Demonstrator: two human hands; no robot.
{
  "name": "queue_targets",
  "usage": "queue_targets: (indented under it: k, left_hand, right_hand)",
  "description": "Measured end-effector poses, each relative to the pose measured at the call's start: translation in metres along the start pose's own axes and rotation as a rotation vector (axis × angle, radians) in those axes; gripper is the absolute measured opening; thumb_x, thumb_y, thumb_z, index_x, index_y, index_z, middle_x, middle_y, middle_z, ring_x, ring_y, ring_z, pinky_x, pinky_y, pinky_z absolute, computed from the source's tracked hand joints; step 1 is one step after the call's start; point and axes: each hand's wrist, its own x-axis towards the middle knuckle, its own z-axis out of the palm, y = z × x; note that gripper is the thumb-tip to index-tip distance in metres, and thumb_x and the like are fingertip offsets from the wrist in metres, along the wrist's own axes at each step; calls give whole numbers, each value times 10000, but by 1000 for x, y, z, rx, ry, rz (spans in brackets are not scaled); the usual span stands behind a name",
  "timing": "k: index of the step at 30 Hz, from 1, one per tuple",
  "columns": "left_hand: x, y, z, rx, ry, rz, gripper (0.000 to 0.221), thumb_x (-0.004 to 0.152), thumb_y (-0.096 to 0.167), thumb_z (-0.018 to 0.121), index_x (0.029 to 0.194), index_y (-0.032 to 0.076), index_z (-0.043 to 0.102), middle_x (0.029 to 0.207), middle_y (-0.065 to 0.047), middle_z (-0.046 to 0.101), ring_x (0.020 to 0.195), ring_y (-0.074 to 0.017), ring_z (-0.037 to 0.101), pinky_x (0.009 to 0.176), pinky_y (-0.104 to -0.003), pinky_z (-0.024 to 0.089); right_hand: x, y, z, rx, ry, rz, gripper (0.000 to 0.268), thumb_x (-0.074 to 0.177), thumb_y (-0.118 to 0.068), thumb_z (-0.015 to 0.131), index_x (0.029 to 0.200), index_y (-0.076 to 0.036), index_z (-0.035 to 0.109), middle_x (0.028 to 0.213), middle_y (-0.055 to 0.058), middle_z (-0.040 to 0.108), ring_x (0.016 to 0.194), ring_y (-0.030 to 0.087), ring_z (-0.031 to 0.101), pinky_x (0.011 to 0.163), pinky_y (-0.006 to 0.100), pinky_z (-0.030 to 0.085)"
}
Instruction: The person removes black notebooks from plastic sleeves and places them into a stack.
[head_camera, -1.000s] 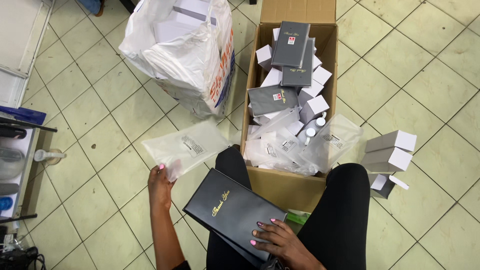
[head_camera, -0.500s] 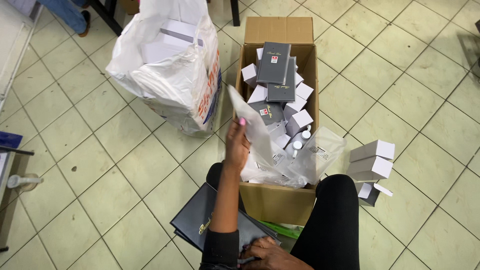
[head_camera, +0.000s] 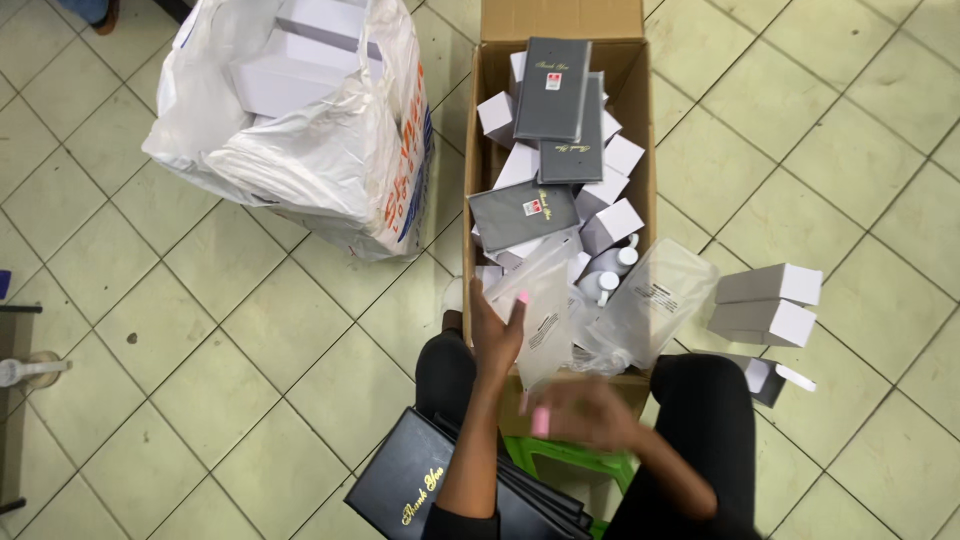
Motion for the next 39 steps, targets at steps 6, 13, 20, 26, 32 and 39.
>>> queue_targets:
  k: [6,13,20,26,32,39]
  left_hand:
    - [-5,68,-24,-374,498,-13,557,1036,201,587,1497,29,326,1519,-307,357,1452,-525,324,1212,-653,215]
    - [-10,84,-28,-263,522,-24,505,978,226,587,1440,69,456,1486,-117,530,1378,-287,529,1143,-432,421]
    - [-5,72,-24,-378,441,-102,495,946,175,600,1426,115,493,1481,-97,557,1394,-250,532,1129,-412,442]
    - [-12,63,-21,-593,363,-202,473,935,222,636,1388,130,532,1531,-87,531,1454,-249,498,1130,-408,440]
    - [-2,39,-17,-730,472,-241,441,895,173,681,1317,125,562,1458,-87,593,1409,-252,553,1081,-408,478]
    - [-5,53,-23,-700,431,-312,415,903,203,689,1297,140,573,1461,-63,596,1395,-233,544,1091,-390,462]
  right_hand:
    - [126,233,-77,-525,856,276,290,931,-233,754,1214,-189,711,953,3,764,932,214,772,762,347,624]
    - [213,345,-51,-1343,301,597,725,943,-498,649,1570,-306,339,1609,249,217,1470,471,226,1134,633,293]
    - [196,358,-66,-1586,134,802,399,914,-250,640,1288,-118,686,1530,151,546,1532,288,362,1217,732,57]
    - [182,375,-94,-1542,222,476,591,829,-87,703,1390,-46,522,1372,157,627,1311,315,583,1124,509,415]
    - [218,360,-80,-1554,118,532,902,846,-169,709,1618,-226,246,1687,154,246,1554,383,224,1159,671,294]
    - [237,349,-81,-1278,-159,893,1022,968,62,590,1666,-399,3,1707,173,-202,1546,533,3,1239,590,269]
